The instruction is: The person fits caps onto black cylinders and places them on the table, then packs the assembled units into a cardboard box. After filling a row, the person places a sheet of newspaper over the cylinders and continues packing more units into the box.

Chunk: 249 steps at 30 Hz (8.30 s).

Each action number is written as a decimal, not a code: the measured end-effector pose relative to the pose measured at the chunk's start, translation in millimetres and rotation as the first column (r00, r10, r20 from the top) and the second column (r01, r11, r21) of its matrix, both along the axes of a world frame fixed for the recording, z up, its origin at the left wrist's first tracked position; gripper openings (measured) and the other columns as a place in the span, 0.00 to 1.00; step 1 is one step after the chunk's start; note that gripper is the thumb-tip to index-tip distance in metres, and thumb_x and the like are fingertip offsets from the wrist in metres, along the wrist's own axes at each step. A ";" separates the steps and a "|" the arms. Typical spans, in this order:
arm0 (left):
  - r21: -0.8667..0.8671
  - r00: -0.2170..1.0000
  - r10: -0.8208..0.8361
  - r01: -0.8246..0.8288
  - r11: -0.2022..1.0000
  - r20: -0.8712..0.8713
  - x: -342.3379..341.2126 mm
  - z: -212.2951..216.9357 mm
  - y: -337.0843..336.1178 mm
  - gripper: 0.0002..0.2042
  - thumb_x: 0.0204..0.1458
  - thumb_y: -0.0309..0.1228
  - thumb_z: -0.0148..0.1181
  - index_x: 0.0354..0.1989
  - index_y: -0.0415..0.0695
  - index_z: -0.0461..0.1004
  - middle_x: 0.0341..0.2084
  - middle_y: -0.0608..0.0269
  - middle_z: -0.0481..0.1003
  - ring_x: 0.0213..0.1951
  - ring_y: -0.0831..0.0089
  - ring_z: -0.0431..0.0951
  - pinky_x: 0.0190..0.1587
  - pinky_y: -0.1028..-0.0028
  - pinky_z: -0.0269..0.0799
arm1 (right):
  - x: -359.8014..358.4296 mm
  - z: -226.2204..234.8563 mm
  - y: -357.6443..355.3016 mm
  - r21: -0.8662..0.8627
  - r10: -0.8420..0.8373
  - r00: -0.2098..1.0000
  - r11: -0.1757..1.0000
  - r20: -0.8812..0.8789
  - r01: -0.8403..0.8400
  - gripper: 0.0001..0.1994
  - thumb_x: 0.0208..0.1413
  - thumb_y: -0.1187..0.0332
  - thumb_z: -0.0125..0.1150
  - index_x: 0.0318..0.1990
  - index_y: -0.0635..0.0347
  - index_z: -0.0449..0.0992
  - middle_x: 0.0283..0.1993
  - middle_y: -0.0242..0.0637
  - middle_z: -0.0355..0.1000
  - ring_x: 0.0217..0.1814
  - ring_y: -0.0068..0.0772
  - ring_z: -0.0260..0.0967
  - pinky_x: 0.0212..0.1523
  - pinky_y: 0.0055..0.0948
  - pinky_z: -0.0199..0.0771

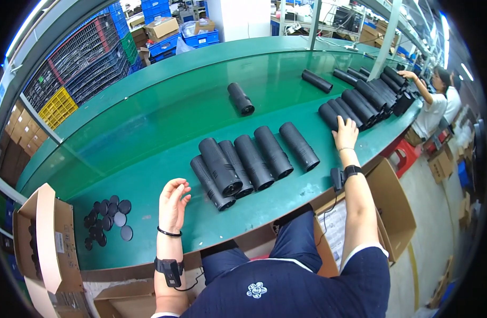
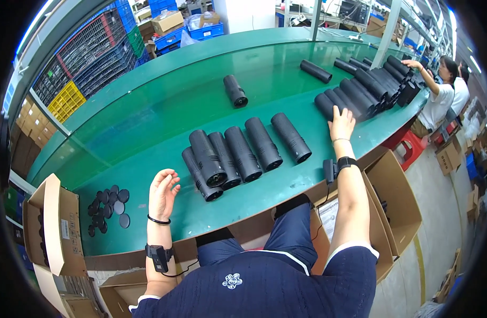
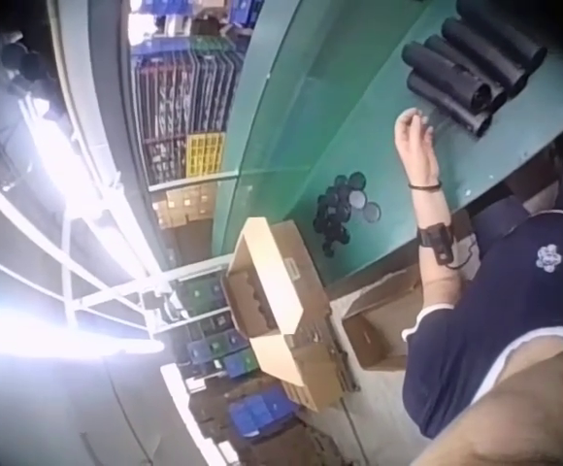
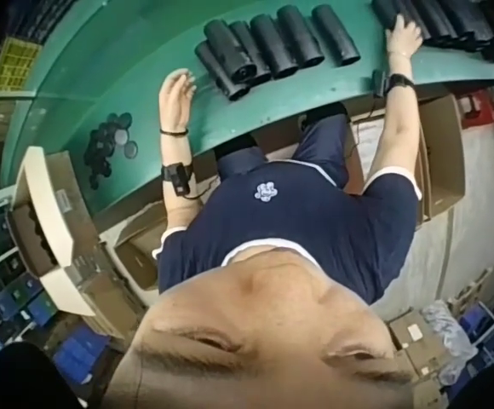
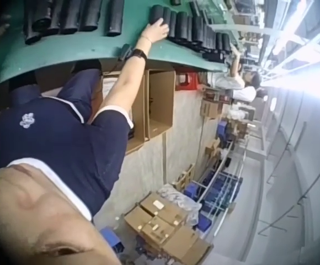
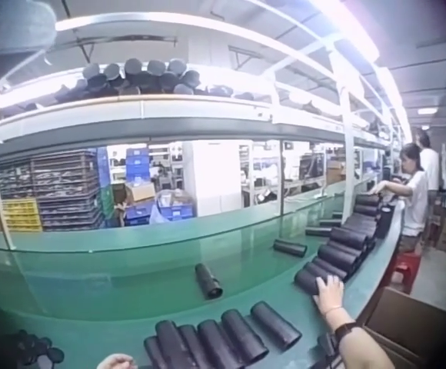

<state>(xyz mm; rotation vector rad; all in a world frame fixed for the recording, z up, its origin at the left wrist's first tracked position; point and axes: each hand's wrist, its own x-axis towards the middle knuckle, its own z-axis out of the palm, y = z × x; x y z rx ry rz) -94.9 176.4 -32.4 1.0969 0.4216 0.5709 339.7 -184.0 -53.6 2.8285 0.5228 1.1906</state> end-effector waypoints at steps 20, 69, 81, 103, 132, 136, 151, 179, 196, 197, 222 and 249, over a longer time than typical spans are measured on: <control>0.280 0.955 -0.237 0.183 0.942 0.176 3.4 53.6 -49.7 0.15 0.55 0.29 0.57 0.49 0.38 0.68 0.41 0.59 0.71 0.44 0.71 0.73 0.46 0.73 0.71 | -168.4 84.8 81.7 0.963 0.958 0.174 0.247 -0.226 -0.105 0.37 0.48 0.62 0.67 0.65 0.68 0.58 0.48 0.37 0.68 0.45 0.23 0.67 0.47 0.24 0.69; 0.795 0.961 0.275 -0.165 0.584 -0.002 -96.6 21.2 -31.7 0.34 0.38 0.21 0.63 0.58 0.39 0.57 0.50 0.48 0.65 0.53 0.53 0.68 0.56 0.63 0.65 | -373.6 81.1 245.2 0.866 0.858 -0.490 -0.122 -0.154 -0.485 0.35 0.38 0.73 0.72 0.59 0.62 0.66 0.53 0.40 0.63 0.60 0.33 0.60 0.60 0.29 0.61; 0.562 0.950 0.279 -0.308 0.768 0.141 -104.0 18.8 -27.9 0.35 0.45 0.46 0.65 0.57 0.36 0.61 0.51 0.56 0.66 0.53 0.66 0.68 0.56 0.68 0.63 | -384.7 58.5 263.9 0.993 0.769 -0.628 -0.107 0.120 0.058 0.13 0.58 0.66 0.58 0.49 0.56 0.78 0.47 0.36 0.64 0.51 0.29 0.62 0.51 0.26 0.65; -0.024 0.951 -0.088 0.100 0.995 0.297 -2.9 58.4 -37.3 0.29 0.59 0.54 0.47 0.62 0.46 0.59 0.55 0.60 0.65 0.58 0.66 0.63 0.57 0.64 0.62 | -247.0 117.5 120.1 0.836 0.939 0.344 0.198 -0.012 -0.512 0.31 0.39 0.70 0.69 0.55 0.60 0.67 0.52 0.44 0.68 0.54 0.39 0.67 0.56 0.32 0.66; 0.456 0.934 -0.210 0.059 0.888 0.290 -9.6 81.0 -69.2 0.39 0.39 0.38 0.74 0.58 0.40 0.58 0.50 0.61 0.67 0.52 0.71 0.69 0.55 0.71 0.64 | -314.6 96.6 131.8 0.944 0.938 -0.313 0.041 -0.149 -0.327 0.41 0.38 0.70 0.73 0.64 0.60 0.60 0.58 0.39 0.64 0.59 0.34 0.63 0.56 0.33 0.65; 0.756 0.991 -0.056 -0.053 0.653 0.118 -40.0 84.6 -52.9 0.38 0.34 0.33 0.77 0.55 0.41 0.62 0.49 0.60 0.67 0.52 0.68 0.69 0.55 0.70 0.64 | -325.2 93.7 171.8 0.923 0.949 -0.310 -0.073 -0.052 -0.378 0.23 0.54 0.69 0.61 0.58 0.62 0.68 0.52 0.37 0.64 0.52 0.29 0.63 0.52 0.26 0.66; 0.476 0.995 -0.020 -0.030 0.879 0.100 -69.3 29.5 -25.4 0.29 0.47 0.31 0.66 0.57 0.42 0.59 0.48 0.58 0.67 0.53 0.69 0.67 0.56 0.69 0.63 | -355.6 70.6 238.0 0.934 0.806 -0.589 0.165 0.057 0.317 0.15 0.54 0.73 0.60 0.49 0.64 0.74 0.30 0.24 0.68 0.24 0.13 0.64 0.24 0.11 0.65; 0.208 0.988 -0.147 0.155 0.966 -0.051 15.8 26.9 -4.8 0.15 0.53 0.32 0.61 0.48 0.43 0.70 0.46 0.64 0.70 0.48 0.73 0.71 0.49 0.72 0.68 | -53.5 91.2 17.1 0.487 0.278 0.948 0.856 -0.156 -0.171 0.35 0.39 0.68 0.67 0.60 0.50 0.65 0.49 0.47 0.65 0.49 0.52 0.69 0.47 0.41 0.72; 0.864 0.756 0.479 0.224 0.451 -0.446 132.0 15.7 23.5 0.52 0.40 0.52 0.69 0.65 0.29 0.48 0.38 0.48 0.75 0.37 0.64 0.77 0.37 0.70 0.75 | -75.5 52.5 75.6 0.324 0.604 0.795 0.764 -0.055 -0.557 0.10 0.43 0.69 0.65 0.37 0.52 0.79 0.47 0.38 0.70 0.53 0.43 0.64 0.51 0.42 0.64; 0.817 0.774 0.405 0.240 0.524 -0.487 127.8 18.3 26.9 0.52 0.40 0.49 0.70 0.66 0.29 0.46 0.39 0.48 0.75 0.38 0.64 0.77 0.38 0.71 0.74 | -104.2 60.3 94.0 0.344 0.725 0.682 0.668 -0.099 -0.660 0.09 0.43 0.70 0.65 0.35 0.54 0.79 0.41 0.40 0.72 0.48 0.44 0.68 0.47 0.41 0.67; 0.755 0.997 -0.058 -0.002 0.655 0.054 -67.0 35.0 -24.2 0.31 0.43 0.34 0.66 0.56 0.42 0.61 0.52 0.53 0.63 0.58 0.57 0.62 0.60 0.64 0.58 | -346.4 57.2 237.2 0.973 0.804 -0.581 0.013 0.127 0.230 0.14 0.53 0.76 0.59 0.48 0.63 0.76 0.45 0.31 0.65 0.42 0.20 0.65 0.37 0.16 0.65; 0.799 0.768 0.421 0.188 0.571 -0.482 104.0 -26.3 17.4 0.48 0.46 0.57 0.62 0.65 0.32 0.49 0.52 0.36 0.65 0.46 0.57 0.74 0.50 0.68 0.70 | -14.4 79.6 27.8 0.289 -0.014 0.977 0.954 -0.213 0.077 0.28 0.37 0.70 0.67 0.52 0.49 0.69 0.48 0.44 0.66 0.44 0.52 0.71 0.42 0.45 0.74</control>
